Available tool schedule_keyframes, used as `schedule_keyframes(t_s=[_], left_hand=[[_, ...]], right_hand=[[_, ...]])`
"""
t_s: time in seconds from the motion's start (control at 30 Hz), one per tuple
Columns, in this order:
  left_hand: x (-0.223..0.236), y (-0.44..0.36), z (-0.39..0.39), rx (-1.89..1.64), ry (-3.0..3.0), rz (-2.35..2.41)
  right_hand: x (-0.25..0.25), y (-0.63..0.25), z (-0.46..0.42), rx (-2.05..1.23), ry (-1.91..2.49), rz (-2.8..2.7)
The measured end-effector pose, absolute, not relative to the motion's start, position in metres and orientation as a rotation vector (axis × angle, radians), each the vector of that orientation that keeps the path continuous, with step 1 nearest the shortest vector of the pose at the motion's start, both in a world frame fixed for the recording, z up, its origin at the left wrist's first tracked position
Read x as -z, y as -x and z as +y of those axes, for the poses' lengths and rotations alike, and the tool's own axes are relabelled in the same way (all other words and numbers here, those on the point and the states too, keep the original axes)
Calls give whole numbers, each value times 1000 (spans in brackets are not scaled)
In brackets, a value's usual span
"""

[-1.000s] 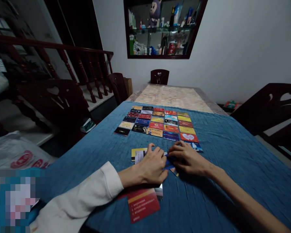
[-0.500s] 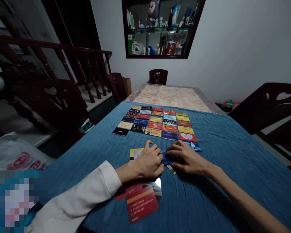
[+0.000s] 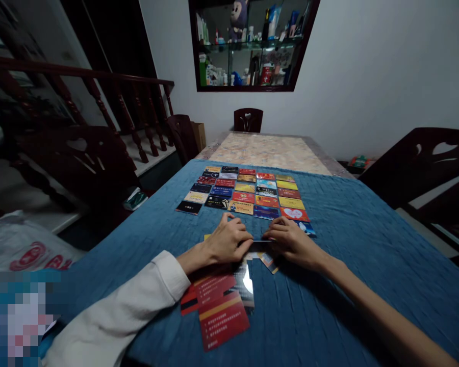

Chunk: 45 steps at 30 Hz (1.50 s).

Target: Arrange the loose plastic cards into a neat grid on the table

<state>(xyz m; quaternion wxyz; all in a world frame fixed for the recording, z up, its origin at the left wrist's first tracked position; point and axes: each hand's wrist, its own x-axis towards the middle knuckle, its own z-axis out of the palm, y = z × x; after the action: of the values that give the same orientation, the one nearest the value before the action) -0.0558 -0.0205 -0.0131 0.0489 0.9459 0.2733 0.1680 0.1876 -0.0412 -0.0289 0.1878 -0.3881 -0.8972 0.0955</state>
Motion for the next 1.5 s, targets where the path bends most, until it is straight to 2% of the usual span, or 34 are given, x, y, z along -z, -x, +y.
schedule_keyframes(t_s=[1.23,1.5], left_hand=[[41,60,8,-735,-2734,937],[40,57,6,-717,-2710,963]], right_hand=[[57,-178,-34,266,1302,-2233],[68,-178,-25,297,1367,-2244]])
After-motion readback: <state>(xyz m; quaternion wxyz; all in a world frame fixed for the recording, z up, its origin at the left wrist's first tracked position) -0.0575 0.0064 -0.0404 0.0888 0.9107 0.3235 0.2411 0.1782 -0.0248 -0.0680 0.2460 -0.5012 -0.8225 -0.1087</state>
